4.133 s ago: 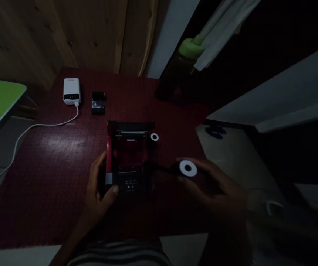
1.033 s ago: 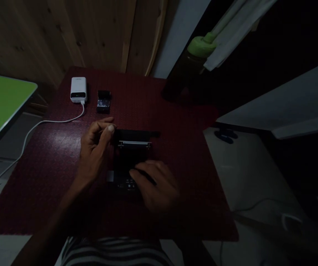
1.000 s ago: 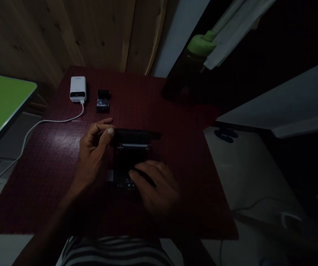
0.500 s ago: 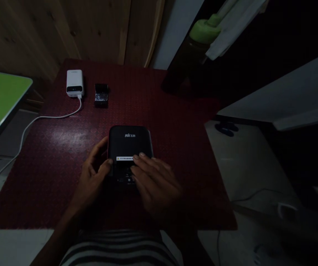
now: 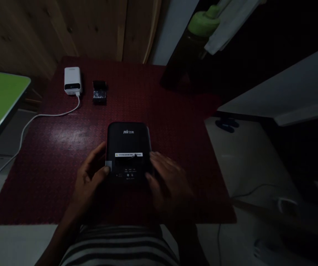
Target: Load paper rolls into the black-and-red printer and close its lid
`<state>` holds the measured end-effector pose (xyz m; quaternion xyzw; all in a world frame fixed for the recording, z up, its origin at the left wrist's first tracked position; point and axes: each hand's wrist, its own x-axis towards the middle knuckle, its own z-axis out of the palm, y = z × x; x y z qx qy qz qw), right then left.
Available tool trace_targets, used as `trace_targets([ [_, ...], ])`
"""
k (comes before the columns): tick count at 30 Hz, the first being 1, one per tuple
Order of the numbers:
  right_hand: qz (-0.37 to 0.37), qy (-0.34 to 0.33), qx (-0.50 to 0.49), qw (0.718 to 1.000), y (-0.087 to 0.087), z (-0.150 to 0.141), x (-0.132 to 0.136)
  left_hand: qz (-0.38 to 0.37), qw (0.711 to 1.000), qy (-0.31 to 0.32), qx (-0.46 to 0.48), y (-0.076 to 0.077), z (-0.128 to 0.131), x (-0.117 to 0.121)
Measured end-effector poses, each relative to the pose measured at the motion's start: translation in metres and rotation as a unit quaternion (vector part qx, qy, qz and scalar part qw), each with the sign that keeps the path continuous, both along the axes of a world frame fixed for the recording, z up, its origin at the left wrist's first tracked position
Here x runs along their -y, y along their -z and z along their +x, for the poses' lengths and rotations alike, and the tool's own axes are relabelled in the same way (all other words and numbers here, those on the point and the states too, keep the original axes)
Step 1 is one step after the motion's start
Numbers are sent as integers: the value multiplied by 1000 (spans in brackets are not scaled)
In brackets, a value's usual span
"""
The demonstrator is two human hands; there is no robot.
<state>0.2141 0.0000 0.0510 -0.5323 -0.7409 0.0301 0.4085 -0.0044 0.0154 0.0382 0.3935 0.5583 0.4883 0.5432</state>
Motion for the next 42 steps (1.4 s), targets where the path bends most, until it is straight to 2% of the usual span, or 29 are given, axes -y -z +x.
trace_targets([
  [2,-3,38,-32,999,4,7,4,-2,1000,4,-20,-3,-1,1],
  [6,-2,69,-51,996,13,19,10,-5,999,-5,-48,-11,3,-2],
  [12,-79,37,-52,995,20,14,23,-38,998,-37,-27,-18,13,-3],
  [16,-85,47,-29,995,23,5,28,-55,997,-45,-19,-18,16,-4],
  [20,-104,61,-53,991,28,2,29,-60,997,-49,-1,-17,16,-3],
  [24,-94,83,-101,987,34,-2,29,-58,997,-54,16,-14,16,-2],
  [27,-94,80,-99,987,34,-4,28,-55,997,-51,27,-11,17,-1],
  [30,-82,65,-56,993,28,-1,28,-35,998,-44,12,-9,16,0],
  [33,-58,55,-37,996,13,6,22,-17,999,-32,-8,-6,12,2],
  [35,-41,37,-25,998,1,8,11,-5,1000,-21,-6,-3,10,3],
  [38,-30,-44,22,998,-18,3,-21,31,999,-4,-14,4,8,7],
  [40,-72,-104,93,988,-28,-7,-49,61,998,6,-35,10,9,9],
  [42,-157,-139,185,960,-34,-21,-76,80,995,14,-62,15,9,10],
])
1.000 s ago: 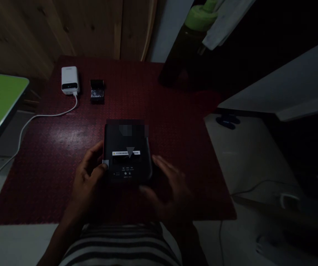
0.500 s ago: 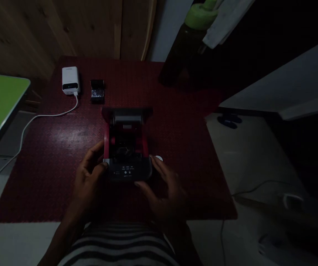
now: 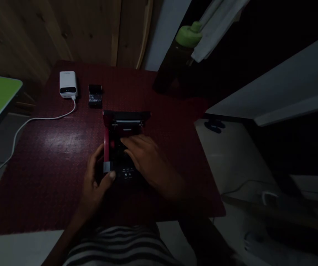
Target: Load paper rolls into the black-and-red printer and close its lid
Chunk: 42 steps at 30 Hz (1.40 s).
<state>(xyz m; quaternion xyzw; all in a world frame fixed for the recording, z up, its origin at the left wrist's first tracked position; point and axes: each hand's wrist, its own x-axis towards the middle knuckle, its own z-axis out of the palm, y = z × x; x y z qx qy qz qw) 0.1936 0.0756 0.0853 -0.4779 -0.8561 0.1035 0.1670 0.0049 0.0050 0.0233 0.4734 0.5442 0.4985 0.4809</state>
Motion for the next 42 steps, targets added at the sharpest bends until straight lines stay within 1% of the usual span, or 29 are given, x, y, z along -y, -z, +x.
trace_targets([
  [2,-67,-13,83,994,-4,-13,-20,10,1000,7,-24,5,0,0],
  [3,-86,-15,112,990,-5,-19,-26,16,999,10,-32,7,-1,-1],
  [5,-101,-16,152,983,-7,-26,-34,30,999,14,-41,11,-3,-2],
  [8,-111,-19,186,976,-10,-30,-37,47,998,20,-41,16,-5,-5],
  [12,-111,-11,192,975,-14,-30,-34,48,998,24,-34,19,-4,-5],
  [17,-98,3,154,983,-12,-27,-33,43,998,22,-35,18,-4,-5],
  [21,-75,-2,156,985,-12,-25,-29,43,998,25,-28,16,-4,-5],
  [23,-57,0,140,989,-13,-24,-23,49,998,28,-26,16,-4,-5],
  [26,-14,-15,92,996,-16,-17,-7,54,998,28,-29,16,-4,-6],
  [29,45,-16,1,999,-27,4,10,55,998,22,-30,17,-4,-6],
  [31,64,17,-88,994,-33,27,17,58,998,19,-29,18,-3,-6],
  [32,63,51,-135,988,-33,40,17,58,998,18,-29,18,-4,-5],
  [33,59,95,-182,977,-29,53,15,56,998,18,-30,19,-4,-5],
  [34,50,145,-226,962,-22,65,11,53,998,15,-32,19,-4,-5],
  [35,47,196,-275,940,-12,76,4,52,998,11,-34,20,-4,-6],
  [37,39,252,-369,894,19,91,-12,53,998,7,-42,21,-5,-6],
  [38,16,269,-403,875,37,95,-21,57,997,6,-49,22,-5,-6],
  [39,-21,275,-424,863,54,97,-28,61,997,4,-54,24,-6,-6],
  [41,-48,275,-430,859,83,95,-38,67,996,0,-60,26,-6,-6],
  [42,-57,272,-427,861,94,93,-40,66,996,-1,-58,27,-7,-5],
])
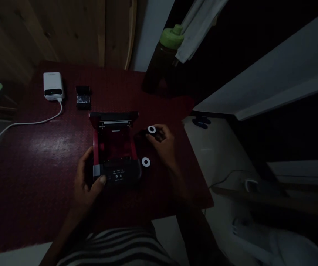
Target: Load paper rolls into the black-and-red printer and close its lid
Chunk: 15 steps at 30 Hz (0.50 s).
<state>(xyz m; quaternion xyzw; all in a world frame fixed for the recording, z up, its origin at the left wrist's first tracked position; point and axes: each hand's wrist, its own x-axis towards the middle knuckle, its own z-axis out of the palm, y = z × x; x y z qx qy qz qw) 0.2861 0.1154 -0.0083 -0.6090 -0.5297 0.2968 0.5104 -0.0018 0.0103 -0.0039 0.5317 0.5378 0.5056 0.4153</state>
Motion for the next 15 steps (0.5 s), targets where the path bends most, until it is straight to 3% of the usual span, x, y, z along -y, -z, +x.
trace_targets([
  [3,-8,-12,6,1000,16,-8,0,-8,1000,2,12,1,0,0],
  [9,-31,-24,19,999,16,-5,4,-8,1000,7,10,-1,-1,-1],
  [12,-57,-21,24,998,7,8,23,-12,1000,6,8,-2,-1,-1],
  [15,-91,-21,34,995,-6,22,60,-20,1000,3,7,-4,0,0],
])
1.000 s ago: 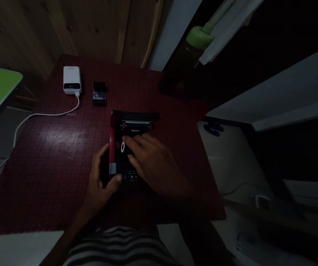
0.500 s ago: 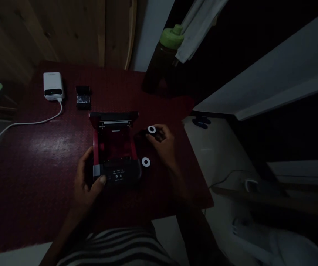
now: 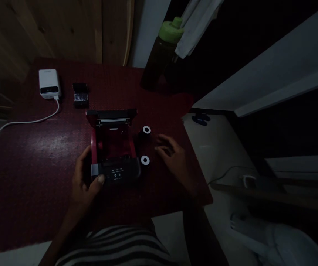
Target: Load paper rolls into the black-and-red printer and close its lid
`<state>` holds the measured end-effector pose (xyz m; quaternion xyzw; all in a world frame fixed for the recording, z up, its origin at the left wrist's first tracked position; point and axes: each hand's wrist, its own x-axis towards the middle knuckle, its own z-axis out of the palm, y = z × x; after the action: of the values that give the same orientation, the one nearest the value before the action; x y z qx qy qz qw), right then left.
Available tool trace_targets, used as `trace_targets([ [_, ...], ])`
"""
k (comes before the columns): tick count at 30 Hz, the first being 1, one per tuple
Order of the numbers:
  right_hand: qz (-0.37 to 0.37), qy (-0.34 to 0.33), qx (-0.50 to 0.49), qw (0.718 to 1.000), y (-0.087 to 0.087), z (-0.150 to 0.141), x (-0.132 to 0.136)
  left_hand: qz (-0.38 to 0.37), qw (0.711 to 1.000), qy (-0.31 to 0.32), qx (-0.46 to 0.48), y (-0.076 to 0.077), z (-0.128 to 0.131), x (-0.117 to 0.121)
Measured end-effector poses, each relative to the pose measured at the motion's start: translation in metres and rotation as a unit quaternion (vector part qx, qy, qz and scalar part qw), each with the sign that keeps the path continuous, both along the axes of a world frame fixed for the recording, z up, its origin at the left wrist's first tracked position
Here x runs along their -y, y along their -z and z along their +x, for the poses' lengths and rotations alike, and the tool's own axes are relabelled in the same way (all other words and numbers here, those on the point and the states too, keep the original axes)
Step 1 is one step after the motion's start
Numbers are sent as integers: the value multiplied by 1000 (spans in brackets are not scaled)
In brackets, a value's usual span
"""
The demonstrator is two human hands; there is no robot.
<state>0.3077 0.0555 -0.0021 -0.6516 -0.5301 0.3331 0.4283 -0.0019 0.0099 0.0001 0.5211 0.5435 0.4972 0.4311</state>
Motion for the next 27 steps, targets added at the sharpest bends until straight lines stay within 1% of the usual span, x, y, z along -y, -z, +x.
trace_targets([
  [3,-37,-23,4,999,-9,1,35,-3,1000,3,5,-1,1,0],
  [5,-46,-36,1,998,-7,-7,46,-1,1000,6,7,-2,1,0],
  [7,-43,-40,-4,998,0,-19,48,6,1000,6,5,-2,1,-1],
  [10,-28,-38,-10,999,12,-34,41,16,1000,11,-3,-1,0,-2],
  [12,-24,-33,-11,999,14,-37,39,18,1000,15,-3,-1,0,-1],
  [13,-24,-31,-12,999,11,-37,39,19,1000,15,-1,-1,0,-1],
  [14,-24,-29,-14,999,5,-34,41,18,1000,15,1,-1,0,-1],
  [15,-25,-30,-14,999,-5,-31,42,17,1000,14,2,-1,0,-1],
  [17,-7,-46,9,999,-34,-25,45,13,1000,15,2,-1,0,0],
  [18,16,-71,42,996,-52,-23,44,12,1000,16,1,-1,1,0],
  [19,59,-103,88,989,-69,-23,42,12,1000,17,2,-1,1,-1],
  [21,129,-182,153,963,-100,-32,33,14,1000,18,2,-1,1,-1],
  [22,156,-220,184,945,-111,-41,25,17,1000,20,2,0,1,-2],
  [23,175,-257,215,926,-118,-51,17,22,1000,22,2,0,1,-2],
  [24,183,-289,246,907,-121,-63,8,26,999,25,2,0,1,-2],
  [25,181,-315,280,888,-121,-75,-1,32,999,26,0,1,1,-2],
  [27,150,-351,351,855,-114,-97,-17,33,999,26,-2,1,0,-1],
])
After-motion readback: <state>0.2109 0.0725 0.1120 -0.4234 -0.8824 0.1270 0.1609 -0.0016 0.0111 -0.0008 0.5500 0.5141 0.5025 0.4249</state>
